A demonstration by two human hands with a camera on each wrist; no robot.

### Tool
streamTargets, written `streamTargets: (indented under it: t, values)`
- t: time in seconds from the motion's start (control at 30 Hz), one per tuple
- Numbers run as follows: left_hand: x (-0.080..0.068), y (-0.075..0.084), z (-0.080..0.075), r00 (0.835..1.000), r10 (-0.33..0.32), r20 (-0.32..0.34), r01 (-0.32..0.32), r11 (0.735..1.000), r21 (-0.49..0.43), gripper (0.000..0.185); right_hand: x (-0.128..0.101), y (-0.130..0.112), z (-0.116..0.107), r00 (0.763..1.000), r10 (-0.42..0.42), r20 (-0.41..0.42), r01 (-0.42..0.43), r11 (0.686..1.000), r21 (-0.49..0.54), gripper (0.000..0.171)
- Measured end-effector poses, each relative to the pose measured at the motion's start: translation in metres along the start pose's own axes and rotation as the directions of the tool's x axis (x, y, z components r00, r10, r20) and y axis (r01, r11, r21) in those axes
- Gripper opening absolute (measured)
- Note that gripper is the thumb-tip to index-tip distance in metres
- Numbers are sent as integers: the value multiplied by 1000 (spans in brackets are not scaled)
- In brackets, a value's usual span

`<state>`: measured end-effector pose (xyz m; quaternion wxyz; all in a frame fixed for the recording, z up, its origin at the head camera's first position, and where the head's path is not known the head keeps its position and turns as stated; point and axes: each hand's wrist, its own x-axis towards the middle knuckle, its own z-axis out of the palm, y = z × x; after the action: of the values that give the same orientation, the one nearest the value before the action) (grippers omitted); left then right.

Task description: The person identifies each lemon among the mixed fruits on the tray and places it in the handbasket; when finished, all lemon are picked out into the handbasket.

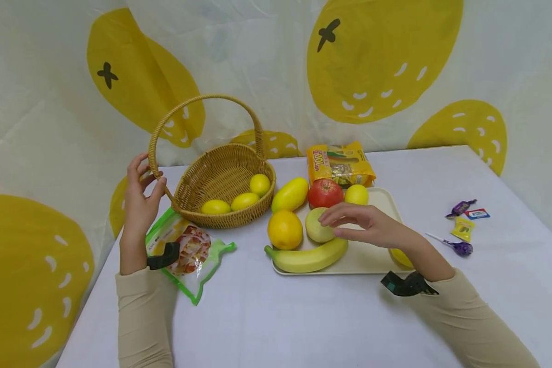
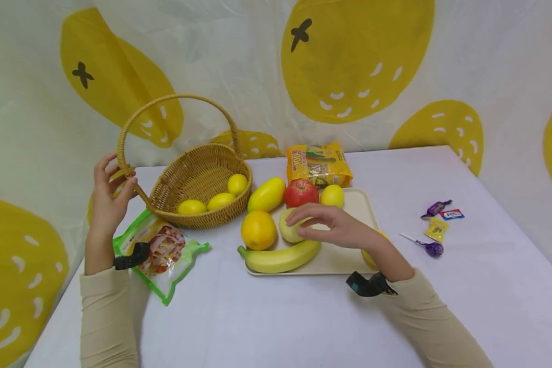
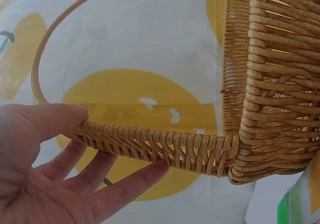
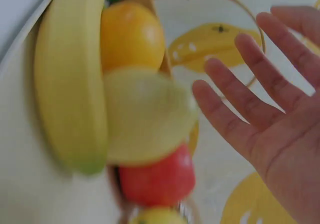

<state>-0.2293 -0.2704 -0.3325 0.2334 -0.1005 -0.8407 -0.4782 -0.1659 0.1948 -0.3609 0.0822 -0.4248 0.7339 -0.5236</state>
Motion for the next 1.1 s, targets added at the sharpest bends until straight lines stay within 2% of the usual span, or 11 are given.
streamTargets:
  t: [0.13, 0.27, 0.37, 0.53, 0.63, 0.8, 1.0, 1.1]
  values:
    - [-1, 0, 1, 1000, 11, 0, -11, 1000, -12, 61, -28, 7, -21, 992, 108, 58, -103, 991, -82, 32]
    - [-1, 1, 0, 1000, 8, 8, -8, 1000, -13, 62, -55, 11, -40, 976, 211, 44, -200, 963, -182, 31]
    - [-1, 2, 0, 1000, 1, 10, -1, 1000, -14, 63, -70, 13, -53, 953, 301, 35, -289, 938, -192, 28]
    - [-2, 3, -1, 1000, -2, 10, 3, 1000, -21, 63, -89, 17, -70, 898, 438, 37, -423, 884, -198, 31]
    - [-2, 3, 0, 1000, 0, 13, 1, 1000, -16, 62, -99, 21, -77, 884, 465, 43, -446, 868, -219, 37]
    - [-4, 1, 0, 1000, 2, 18, -2, 1000, -8, 61, -111, 27, -81, 896, 436, 81, -409, 882, -233, 50]
    - [-4, 3, 0, 1000, -10, 20, 10, 1000, -10, 60, -113, 37, -82, 908, 391, 148, -356, 909, -217, 48]
    - [-3, 4, 0, 1000, -14, 22, 14, 1000, -10, 60, -112, 39, -81, 905, 400, 143, -361, 902, -238, 47]
